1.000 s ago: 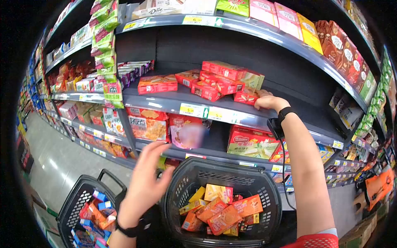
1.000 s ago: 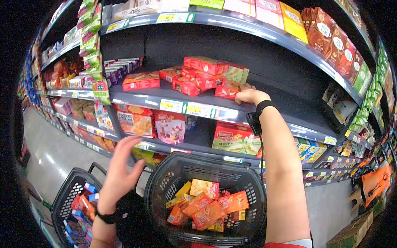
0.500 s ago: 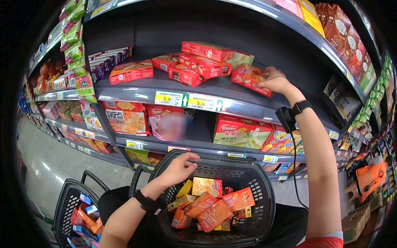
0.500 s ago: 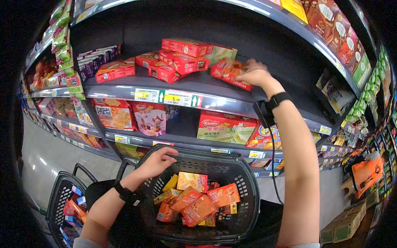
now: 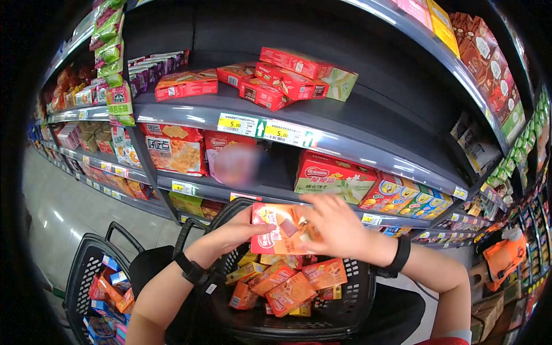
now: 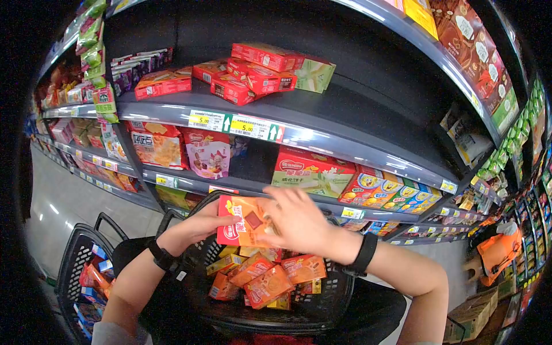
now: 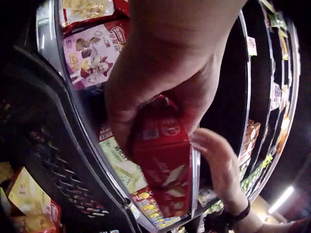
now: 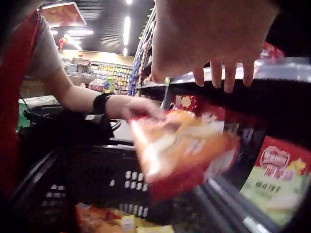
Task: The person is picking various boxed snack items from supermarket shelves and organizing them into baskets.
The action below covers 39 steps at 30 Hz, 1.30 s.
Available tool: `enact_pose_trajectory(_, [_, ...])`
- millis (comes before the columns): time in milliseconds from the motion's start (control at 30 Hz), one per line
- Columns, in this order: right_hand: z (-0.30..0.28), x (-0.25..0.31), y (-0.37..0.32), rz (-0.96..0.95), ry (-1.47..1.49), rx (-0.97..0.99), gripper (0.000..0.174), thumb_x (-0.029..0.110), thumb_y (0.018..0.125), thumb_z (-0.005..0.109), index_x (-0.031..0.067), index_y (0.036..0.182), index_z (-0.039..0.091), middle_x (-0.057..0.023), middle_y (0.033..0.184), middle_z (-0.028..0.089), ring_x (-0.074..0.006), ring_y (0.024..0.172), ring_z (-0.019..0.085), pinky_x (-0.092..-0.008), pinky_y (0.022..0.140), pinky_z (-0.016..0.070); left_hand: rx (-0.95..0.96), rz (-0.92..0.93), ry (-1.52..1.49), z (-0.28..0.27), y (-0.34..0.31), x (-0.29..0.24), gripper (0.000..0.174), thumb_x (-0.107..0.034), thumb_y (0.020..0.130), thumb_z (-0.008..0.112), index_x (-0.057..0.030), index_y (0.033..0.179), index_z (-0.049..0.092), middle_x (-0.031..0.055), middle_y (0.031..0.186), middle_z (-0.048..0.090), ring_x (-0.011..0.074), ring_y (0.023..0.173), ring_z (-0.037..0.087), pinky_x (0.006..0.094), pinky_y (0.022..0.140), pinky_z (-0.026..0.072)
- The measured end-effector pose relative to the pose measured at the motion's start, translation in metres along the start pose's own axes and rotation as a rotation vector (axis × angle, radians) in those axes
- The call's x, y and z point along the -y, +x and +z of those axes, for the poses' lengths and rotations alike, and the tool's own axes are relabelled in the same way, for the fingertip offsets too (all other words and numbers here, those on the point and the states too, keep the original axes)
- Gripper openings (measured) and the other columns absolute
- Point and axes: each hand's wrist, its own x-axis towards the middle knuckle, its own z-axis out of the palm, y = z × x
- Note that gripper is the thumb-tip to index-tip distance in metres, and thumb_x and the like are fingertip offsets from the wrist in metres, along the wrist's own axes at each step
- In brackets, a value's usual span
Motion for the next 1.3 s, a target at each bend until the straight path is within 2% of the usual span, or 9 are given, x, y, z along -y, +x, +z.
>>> enact_pose_trajectory(167, [-0.033,-0.064,0.097,0.141,-0.122,-0.759,0.062,0.036,0.072,0.066,0.0002,0.117,0.043,-0.0239,0.122,0.039,-0.0404,0.115,0.038,-0.0443,0.095,0.0341,-0.193,-0.276,1.015,-0.004,-0.009,0.012,0.063,-0.030,0.071,0.068,0.0039,0.115,0.038,0.0227,0.100,0.058,0.0320,0.096,0.058,0.0359,0.081,0.0447])
enact_pose_trajectory(233, [-0.045,-0.099,0.145,0.805,0.318,-0.747,0.074,0.045,0.078,0.059,0.0034,0.130,0.028,-0.0205,0.135,0.023,-0.0416,0.122,0.029,-0.0462,0.099,0.0285,-0.121,-0.307,1.086,-0.005,-0.006,0.031,0.064,-0.031,0.072,0.066,0.0034,0.117,0.037,0.0249,0.100,0.058,0.0348,0.096,0.057,0.0374,0.081,0.0448])
enact_pose_trajectory(333, [-0.070,-0.120,0.178,1.072,1.000,-0.462,0.079,0.053,0.079,0.055,0.0050,0.133,0.022,-0.0192,0.140,0.015,-0.0437,0.123,0.027,-0.0547,0.098,0.0266,0.004,-0.091,0.945,-0.012,0.001,0.062,0.067,-0.027,0.073,0.063,0.0072,0.122,0.033,0.0267,0.103,0.055,0.0361,0.099,0.054,0.0374,0.084,0.0432])
enact_pose_trajectory(467, [-0.064,-0.116,0.198,1.362,1.376,-0.591,0.063,0.051,0.076,0.059,0.0083,0.118,0.039,-0.0176,0.115,0.049,-0.0395,0.098,0.054,-0.0532,0.082,0.0440,-0.014,-0.025,0.944,-0.004,-0.001,0.044,0.064,-0.026,0.076,0.061,0.0065,0.124,0.033,0.0264,0.108,0.053,0.0357,0.101,0.053,0.0370,0.086,0.0421])
enact_pose_trajectory(833, [-0.057,-0.107,0.146,0.573,1.555,-0.596,0.051,0.046,0.086,0.043,0.0077,0.119,0.044,-0.0072,0.117,0.053,-0.0184,0.105,0.053,-0.0360,0.090,0.0422,-0.200,0.292,0.178,-0.017,-0.014,-0.011,0.045,-0.023,0.087,0.053,-0.0035,0.124,0.037,0.0131,0.113,0.052,0.0199,0.101,0.054,0.0326,0.085,0.0438])
enact_pose_trajectory(1033, [-0.030,-0.039,0.038,0.440,0.869,-0.228,0.037,0.019,0.079,0.064,0.0005,0.108,0.050,-0.0043,0.096,0.058,-0.0095,0.084,0.055,-0.0258,0.072,0.0484,-0.026,0.684,-0.392,-0.011,-0.035,-0.042,0.064,-0.032,0.083,0.057,-0.0064,0.132,0.025,0.0122,0.129,0.039,0.0239,0.116,0.043,0.0401,0.098,0.0352])
enact_pose_trajectory(1100, [-0.006,-0.008,0.011,0.376,0.869,-0.249,0.037,0.018,0.079,0.065,-0.0002,0.107,0.050,-0.0044,0.092,0.059,-0.0098,0.084,0.054,-0.0239,0.070,0.0481,-0.216,0.482,0.154,-0.002,-0.046,-0.038,0.063,-0.020,0.080,0.063,-0.0039,0.130,0.028,0.0098,0.124,0.044,0.0180,0.111,0.046,0.0338,0.096,0.0367])
enact_pose_trajectory(1233, [0.050,0.000,-0.048,0.509,0.860,-0.204,0.032,0.016,0.080,0.063,0.0004,0.106,0.051,-0.0051,0.089,0.058,-0.0102,0.077,0.056,-0.0232,0.062,0.0493,-0.370,0.279,0.191,0.001,-0.035,-0.016,0.042,-0.008,0.080,0.062,-0.0006,0.116,0.043,0.0067,0.106,0.056,0.0121,0.098,0.053,0.0271,0.084,0.0434])
enact_pose_trajectory(1300, [0.069,-0.005,-0.079,1.051,1.185,-0.095,0.025,0.012,0.082,0.058,0.0014,0.105,0.052,-0.0063,0.088,0.058,-0.0104,0.068,0.057,-0.0236,0.055,0.0499,-0.387,0.297,0.343,-0.006,-0.036,-0.014,0.041,-0.009,0.080,0.062,-0.0009,0.115,0.043,0.0065,0.104,0.057,0.0111,0.094,0.054,0.0256,0.082,0.0440])
